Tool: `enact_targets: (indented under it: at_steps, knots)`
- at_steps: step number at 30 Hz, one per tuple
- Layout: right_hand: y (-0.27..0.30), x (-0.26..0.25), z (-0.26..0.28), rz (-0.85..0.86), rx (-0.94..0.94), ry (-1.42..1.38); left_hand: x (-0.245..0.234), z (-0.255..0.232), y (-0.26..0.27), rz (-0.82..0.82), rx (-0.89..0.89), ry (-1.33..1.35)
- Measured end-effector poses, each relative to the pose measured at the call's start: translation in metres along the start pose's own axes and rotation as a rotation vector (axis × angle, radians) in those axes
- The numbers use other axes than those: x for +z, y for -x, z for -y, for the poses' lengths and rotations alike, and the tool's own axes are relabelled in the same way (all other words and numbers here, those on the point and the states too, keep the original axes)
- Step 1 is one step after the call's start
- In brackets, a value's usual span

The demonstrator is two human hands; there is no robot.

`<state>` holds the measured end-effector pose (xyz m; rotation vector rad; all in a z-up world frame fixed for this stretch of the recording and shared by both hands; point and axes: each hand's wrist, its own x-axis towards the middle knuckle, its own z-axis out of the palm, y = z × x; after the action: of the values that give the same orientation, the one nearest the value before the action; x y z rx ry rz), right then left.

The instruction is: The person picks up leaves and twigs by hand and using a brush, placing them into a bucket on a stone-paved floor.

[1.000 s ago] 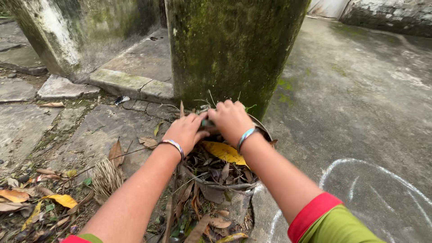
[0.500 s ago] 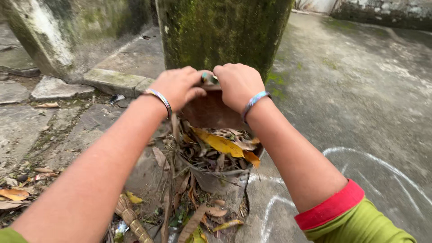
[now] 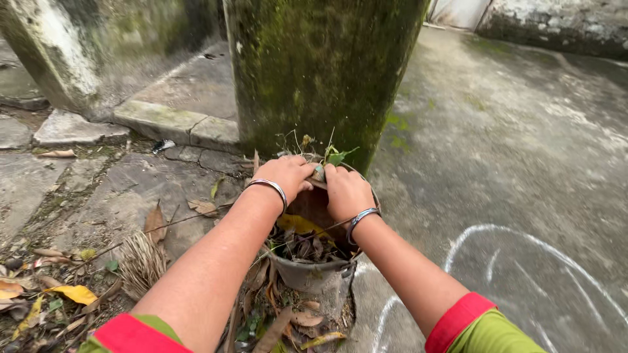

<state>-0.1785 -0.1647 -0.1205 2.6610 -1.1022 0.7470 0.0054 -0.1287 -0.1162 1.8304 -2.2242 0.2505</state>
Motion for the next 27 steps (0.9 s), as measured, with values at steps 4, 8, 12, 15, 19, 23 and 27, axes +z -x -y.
enact_targets:
  at_steps: [4,8,12,15,19,23,27]
  knots:
    - [-0.020,-0.038,-0.002,0.117,0.003,-0.061,-0.052,-0.011,-0.001,0.066,-0.032,-0.217]
    - [-0.049,-0.104,-0.001,-0.002,0.000,-0.018,-0.107,-0.009,-0.011,-0.110,0.001,-0.258]
    - [-0.065,-0.118,0.007,-0.258,-0.154,0.034,-0.119,0.006,-0.020,-0.444,0.125,-0.183]
    - [-0.063,-0.082,0.014,-0.096,-0.063,0.101,-0.083,0.012,-0.018,-0.282,0.014,-0.191]
    - [-0.034,-0.012,0.014,0.048,-0.044,0.115,-0.009,0.013,0.007,-0.152,-0.082,-0.023]
    - [-0.016,0.012,-0.013,-0.031,-0.063,0.107,0.013,-0.002,0.003,-0.234,-0.048,-0.056]
    - [-0.010,0.001,-0.021,-0.058,-0.050,0.045,-0.006,-0.022,-0.010,-0.091,-0.051,-0.168]
